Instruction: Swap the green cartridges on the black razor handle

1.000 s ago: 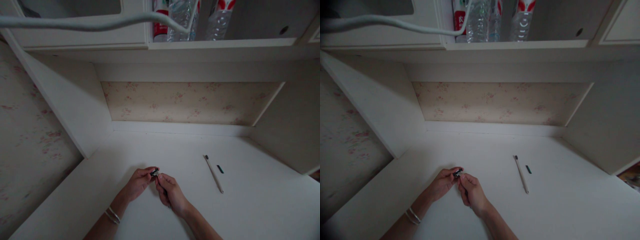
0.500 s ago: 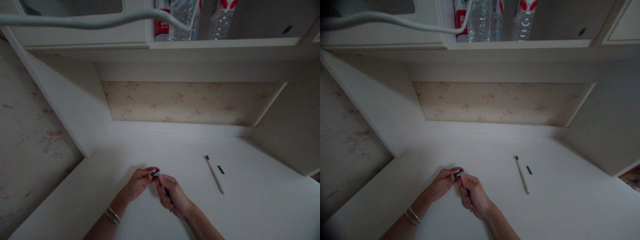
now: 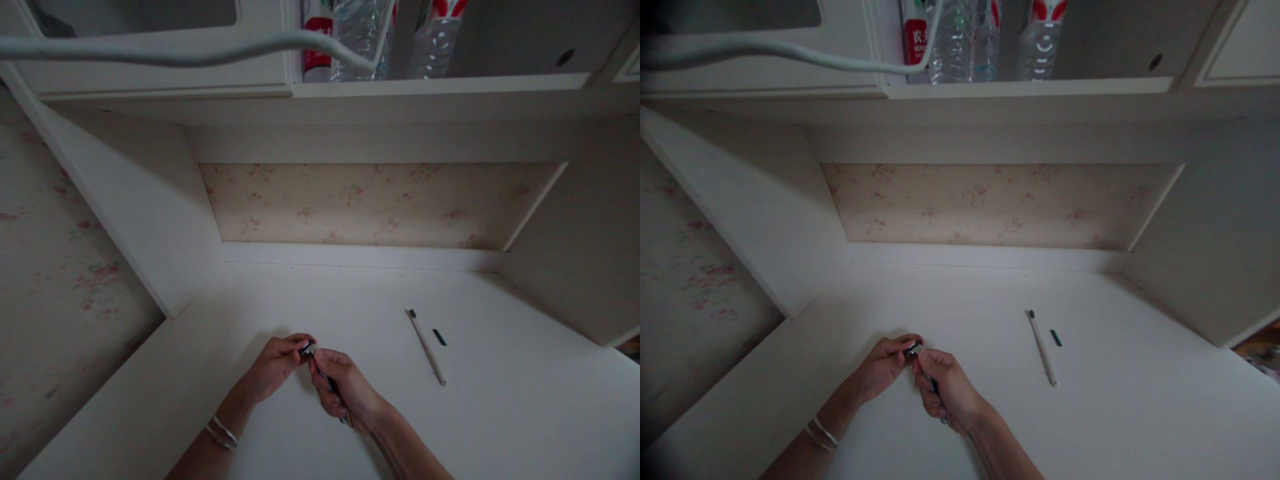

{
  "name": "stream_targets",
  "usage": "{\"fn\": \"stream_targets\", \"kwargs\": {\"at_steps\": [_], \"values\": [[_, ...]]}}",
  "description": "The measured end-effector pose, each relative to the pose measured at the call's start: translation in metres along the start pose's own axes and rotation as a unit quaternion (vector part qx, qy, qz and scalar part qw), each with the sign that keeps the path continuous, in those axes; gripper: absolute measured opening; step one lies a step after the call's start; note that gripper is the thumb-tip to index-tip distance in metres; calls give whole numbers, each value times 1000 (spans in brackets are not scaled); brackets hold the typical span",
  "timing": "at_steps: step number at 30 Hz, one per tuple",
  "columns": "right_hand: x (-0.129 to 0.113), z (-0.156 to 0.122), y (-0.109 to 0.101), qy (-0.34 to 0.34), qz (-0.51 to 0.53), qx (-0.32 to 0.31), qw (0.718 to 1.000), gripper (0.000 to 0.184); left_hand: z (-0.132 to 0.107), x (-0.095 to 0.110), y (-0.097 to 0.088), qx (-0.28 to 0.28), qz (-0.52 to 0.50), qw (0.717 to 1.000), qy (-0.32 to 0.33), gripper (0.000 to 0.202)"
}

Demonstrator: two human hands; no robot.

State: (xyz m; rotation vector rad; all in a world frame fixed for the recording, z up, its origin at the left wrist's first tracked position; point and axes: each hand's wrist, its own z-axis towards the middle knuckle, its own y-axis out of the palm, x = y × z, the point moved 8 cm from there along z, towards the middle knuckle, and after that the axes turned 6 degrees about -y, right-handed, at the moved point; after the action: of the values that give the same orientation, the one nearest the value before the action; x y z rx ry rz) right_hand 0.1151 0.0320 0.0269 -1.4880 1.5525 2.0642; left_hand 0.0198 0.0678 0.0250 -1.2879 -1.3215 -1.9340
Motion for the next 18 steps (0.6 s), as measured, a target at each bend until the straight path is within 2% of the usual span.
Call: {"fn": "stream_targets", "kwargs": {"at_steps": [6, 18], "values": [[2, -1, 0, 24, 15, -10, 1000, 38, -1, 0, 1, 2, -10, 1000, -6, 26], [3, 2, 2, -17, 6, 18, 1000, 39, 0, -4, -6, 25, -10, 1000, -6, 27]]}}
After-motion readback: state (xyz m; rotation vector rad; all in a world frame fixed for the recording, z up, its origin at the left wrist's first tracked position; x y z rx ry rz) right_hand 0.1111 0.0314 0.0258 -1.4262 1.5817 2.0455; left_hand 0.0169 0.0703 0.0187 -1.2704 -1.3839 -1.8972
